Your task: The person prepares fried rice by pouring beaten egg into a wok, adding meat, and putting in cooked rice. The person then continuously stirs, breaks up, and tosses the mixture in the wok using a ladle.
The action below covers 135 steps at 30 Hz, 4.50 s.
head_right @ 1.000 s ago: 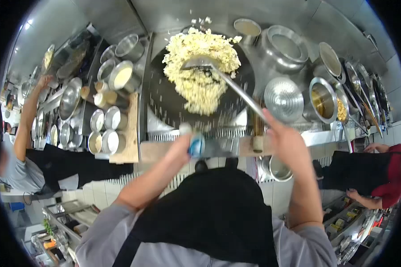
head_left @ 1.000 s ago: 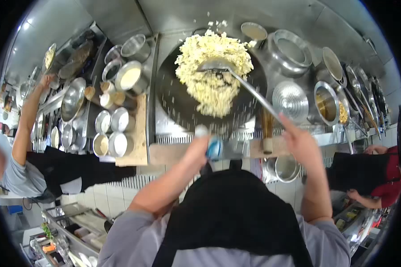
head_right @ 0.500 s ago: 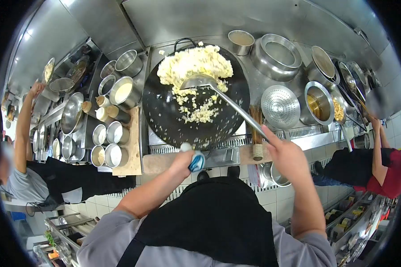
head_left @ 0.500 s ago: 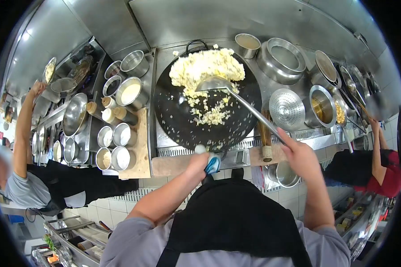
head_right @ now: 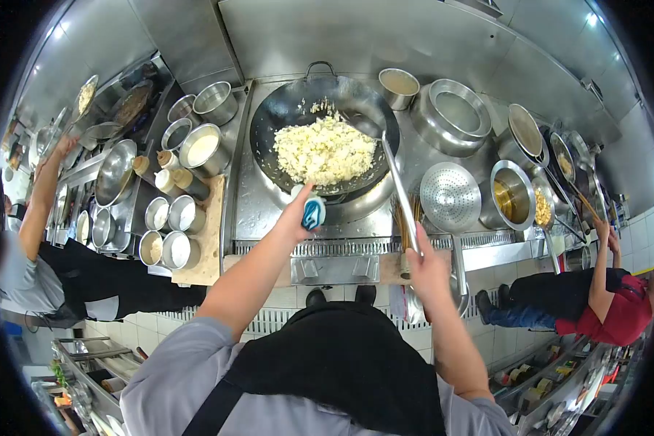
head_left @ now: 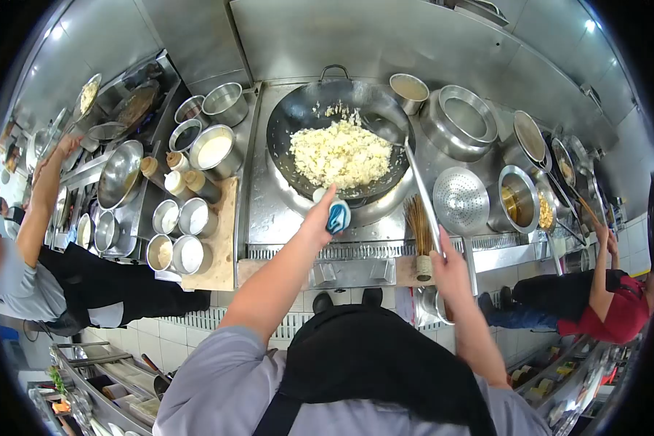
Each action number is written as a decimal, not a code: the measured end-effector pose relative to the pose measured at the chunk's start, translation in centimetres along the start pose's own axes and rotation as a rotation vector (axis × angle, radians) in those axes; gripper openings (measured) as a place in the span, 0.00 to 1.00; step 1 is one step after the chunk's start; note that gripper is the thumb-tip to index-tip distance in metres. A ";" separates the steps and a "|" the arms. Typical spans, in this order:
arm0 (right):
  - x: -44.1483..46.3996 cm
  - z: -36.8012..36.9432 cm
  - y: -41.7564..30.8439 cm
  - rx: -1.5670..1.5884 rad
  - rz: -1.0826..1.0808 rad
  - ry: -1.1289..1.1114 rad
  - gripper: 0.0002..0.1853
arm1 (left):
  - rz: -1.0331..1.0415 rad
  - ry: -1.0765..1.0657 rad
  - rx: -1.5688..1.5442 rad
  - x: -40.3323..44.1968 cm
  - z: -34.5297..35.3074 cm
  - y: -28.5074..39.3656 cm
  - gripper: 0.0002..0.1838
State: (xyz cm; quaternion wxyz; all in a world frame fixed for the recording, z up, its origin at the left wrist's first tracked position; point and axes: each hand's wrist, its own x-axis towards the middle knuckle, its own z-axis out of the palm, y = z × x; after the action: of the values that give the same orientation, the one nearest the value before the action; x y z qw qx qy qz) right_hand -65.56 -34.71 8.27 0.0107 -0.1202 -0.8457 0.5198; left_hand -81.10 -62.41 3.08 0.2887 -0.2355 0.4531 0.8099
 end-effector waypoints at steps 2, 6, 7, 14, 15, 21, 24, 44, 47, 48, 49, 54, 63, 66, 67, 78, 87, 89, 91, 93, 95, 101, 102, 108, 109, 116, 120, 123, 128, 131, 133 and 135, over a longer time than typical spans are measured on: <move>-0.2 0.6 -0.6 0.006 0.080 -0.044 0.28 | -0.019 -0.097 -0.060 -1.2 -1.1 -0.8 0.21; -2.6 -4.6 -2.6 0.509 0.357 -0.014 0.29 | -0.070 -0.104 -0.109 -4.0 -2.8 -2.1 0.16; -3.1 -6.0 -3.6 0.553 0.413 0.103 0.30 | -0.058 -0.115 -0.104 -4.3 -3.7 -2.7 0.14; -1.8 -17.8 -1.3 -0.102 0.344 0.430 0.33 | -0.069 -0.052 -0.049 -7.3 -5.9 -4.2 0.13; -1.0 -18.7 -0.4 -0.185 0.395 0.462 0.30 | -0.052 -0.012 -0.013 -7.3 -5.9 -4.1 0.13; 6.6 -21.7 10.5 -0.057 0.514 0.273 0.05 | -0.046 -0.088 0.036 -7.3 -4.3 -3.7 0.14; 9.0 -24.3 12.2 1.179 0.654 0.314 0.09 | -0.049 -0.062 0.058 -6.5 -4.4 -4.0 0.15; 5.7 -5.5 -7.6 0.650 0.310 -0.015 0.33 | 0.017 -0.114 -0.128 -4.6 -4.1 -1.4 0.24; 7.4 2.0 -7.7 -0.049 0.051 -0.016 0.34 | -0.010 -0.104 0.070 -3.8 -2.2 -0.2 0.31; 6.4 1.6 -8.9 0.116 0.090 -0.081 0.34 | -0.030 -0.096 0.097 -3.6 -1.6 0.1 0.32; 5.5 0.9 -9.9 0.275 0.128 -0.148 0.34 | -0.049 -0.090 0.118 -3.3 -1.0 0.4 0.33; 0.5 -1.4 -11.1 0.070 -0.013 -0.195 0.35 | -0.064 -0.079 0.052 0.5 -0.5 0.4 0.25; -2.3 -4.1 -10.1 -0.253 -0.142 -0.090 0.31 | 0.054 0.164 -0.315 -6.4 2.9 -3.8 0.12; -2.9 -6.6 -11.4 -0.538 -0.158 -0.226 0.30 | 0.009 0.101 -0.205 -5.3 0.6 -4.2 0.12; -3.2 -7.6 -11.7 -0.660 -0.157 -0.262 0.30 | 0.026 0.081 -0.236 -6.1 0.2 -4.5 0.12; 1.5 -0.2 -6.5 -1.017 -0.243 -0.178 0.28 | 0.156 0.027 -0.165 -3.2 -1.6 -6.7 0.09; -4.6 -9.0 -12.0 -0.859 -0.272 -0.235 0.28 | 0.015 0.091 -0.155 -7.0 0.9 -2.2 0.11; -3.5 -9.8 -12.5 -0.885 -0.261 -0.288 0.28 | 0.001 0.137 -0.161 -9.7 3.1 -0.5 0.11; -1.7 -8.5 -10.3 -0.815 -0.269 -0.361 0.27 | 0.019 0.027 -0.201 -6.9 1.9 -0.9 0.11; 1.0 -4.8 -8.1 -0.933 -0.205 -0.284 0.28 | 0.100 0.039 -0.128 -3.8 0.3 -2.6 0.12; 1.0 -1.7 -7.6 -1.015 -0.193 -0.219 0.28 | 0.091 0.084 0.061 -3.8 -2.0 -5.7 0.13; -3.1 -1.9 -5.4 -0.350 -0.124 -0.013 0.28 | -0.010 0.138 0.016 -4.3 -4.0 -8.3 0.08; -3.9 -2.0 -7.4 -0.192 -0.107 0.040 0.27 | -0.090 0.093 -0.119 -3.8 -3.0 -6.1 0.08; -6.5 -4.4 -16.8 0.477 -0.161 -0.081 0.38 | 0.046 0.031 -0.092 1.6 -0.6 -0.8 0.14; -5.7 -4.8 -16.3 0.478 -0.227 -0.106 0.38 | 0.027 -0.018 -0.098 0.7 -1.0 -0.5 0.16; 3.6 2.9 -7.0 0.727 0.642 -0.436 0.33 | -0.107 -0.083 -0.096 -3.9 -2.8 -2.8 0.20; 4.8 2.4 -9.1 -0.644 -0.312 -0.193 0.31 | -0.090 -0.111 -0.012 -6.1 -4.2 -3.3 0.21; 3.2 0.6 -12.7 0.080 0.143 -0.370 0.31 | -0.056 -0.004 0.034 -7.0 -4.4 -3.6 0.22; 7.4 6.2 -8.7 0.507 0.591 -0.517 0.31 | -0.078 -0.128 0.007 -5.8 -4.8 -3.5 0.21; 7.0 6.0 -10.2 -0.545 -0.085 -0.320 0.31 | -0.031 -0.112 0.026 -5.7 -5.0 -3.2 0.20; 5.2 3.4 -13.7 -0.105 0.134 -0.324 0.29 | -0.050 -0.110 0.023 -5.6 -5.2 -3.0 0.20; 5.1 3.3 -13.5 0.043 0.140 -0.363 0.29 | -0.047 -0.119 -0.004 -6.0 -5.1 -2.9 0.20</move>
State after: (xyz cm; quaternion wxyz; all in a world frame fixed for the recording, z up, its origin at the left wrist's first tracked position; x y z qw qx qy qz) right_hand -73.58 -42.29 18.13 -0.1759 -0.0829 -0.8119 0.5505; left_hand -74.23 -67.19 2.73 0.3335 -0.1979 0.4280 0.8163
